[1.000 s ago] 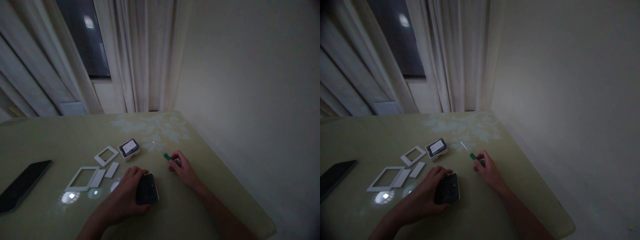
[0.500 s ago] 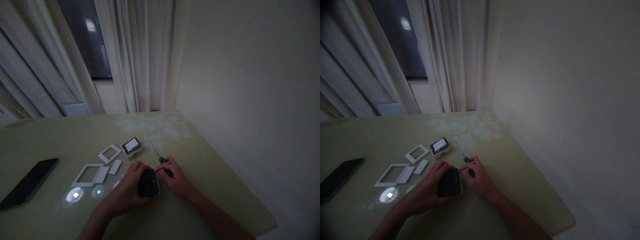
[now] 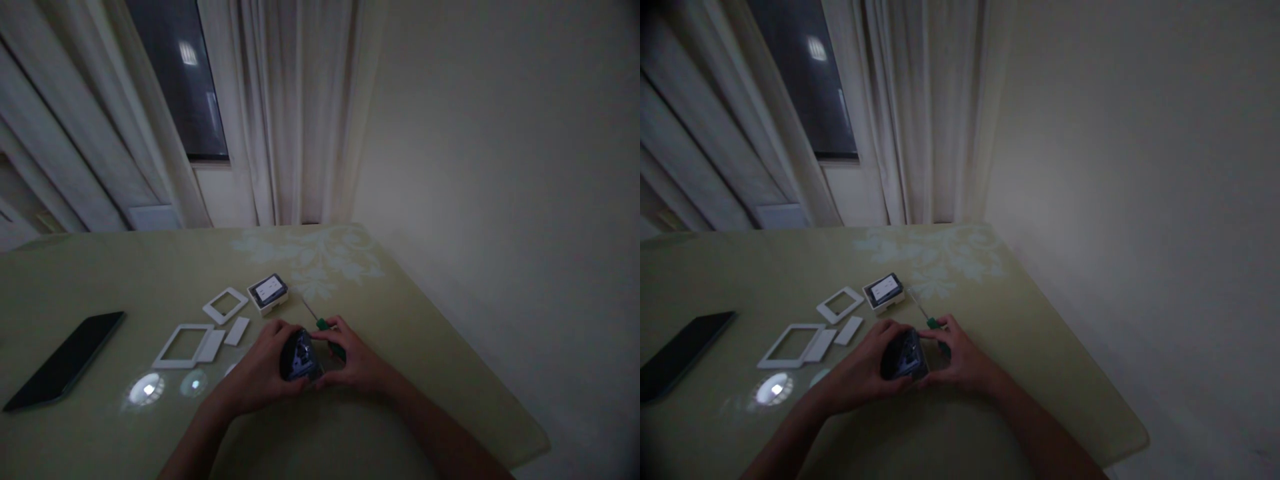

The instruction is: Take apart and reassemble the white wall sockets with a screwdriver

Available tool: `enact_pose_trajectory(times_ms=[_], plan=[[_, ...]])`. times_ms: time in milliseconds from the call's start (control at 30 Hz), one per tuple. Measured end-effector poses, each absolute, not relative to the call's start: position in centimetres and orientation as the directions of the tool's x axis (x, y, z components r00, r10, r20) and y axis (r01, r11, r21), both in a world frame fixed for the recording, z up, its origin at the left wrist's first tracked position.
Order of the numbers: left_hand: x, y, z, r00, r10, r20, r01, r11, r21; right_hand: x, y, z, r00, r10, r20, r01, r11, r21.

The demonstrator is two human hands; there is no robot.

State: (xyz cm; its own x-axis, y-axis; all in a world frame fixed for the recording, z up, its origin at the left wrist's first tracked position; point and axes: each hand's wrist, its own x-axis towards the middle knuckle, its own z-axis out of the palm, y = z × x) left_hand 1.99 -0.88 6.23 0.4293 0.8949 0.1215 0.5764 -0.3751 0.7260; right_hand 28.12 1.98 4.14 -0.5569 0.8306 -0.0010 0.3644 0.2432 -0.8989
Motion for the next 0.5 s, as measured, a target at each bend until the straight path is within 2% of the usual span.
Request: enact_pose_trajectory(times_ms=[133,300,500], plan=[[2.0,-0.8,5.9,0.393,0.899,0.191,0.541,-0.395,0.742,28.4,2.2,3.7,-0.536,0.843,0.05,0.359,0.281,-0.89],[2.2,-0.9,6.3,0.347,0.893,0.286,0.514,-0.436,0.739,28.6,2.9,3.1,-0.488,0.86,0.149,0.272,0.311,-0.911],[2.6,-1.0,6.1,0.326,0.908,0.263,0.503,-0.402,0.765,28.2,3.2,2.3,-0.438,0.872,0.218,0.239,0.347,-0.907]])
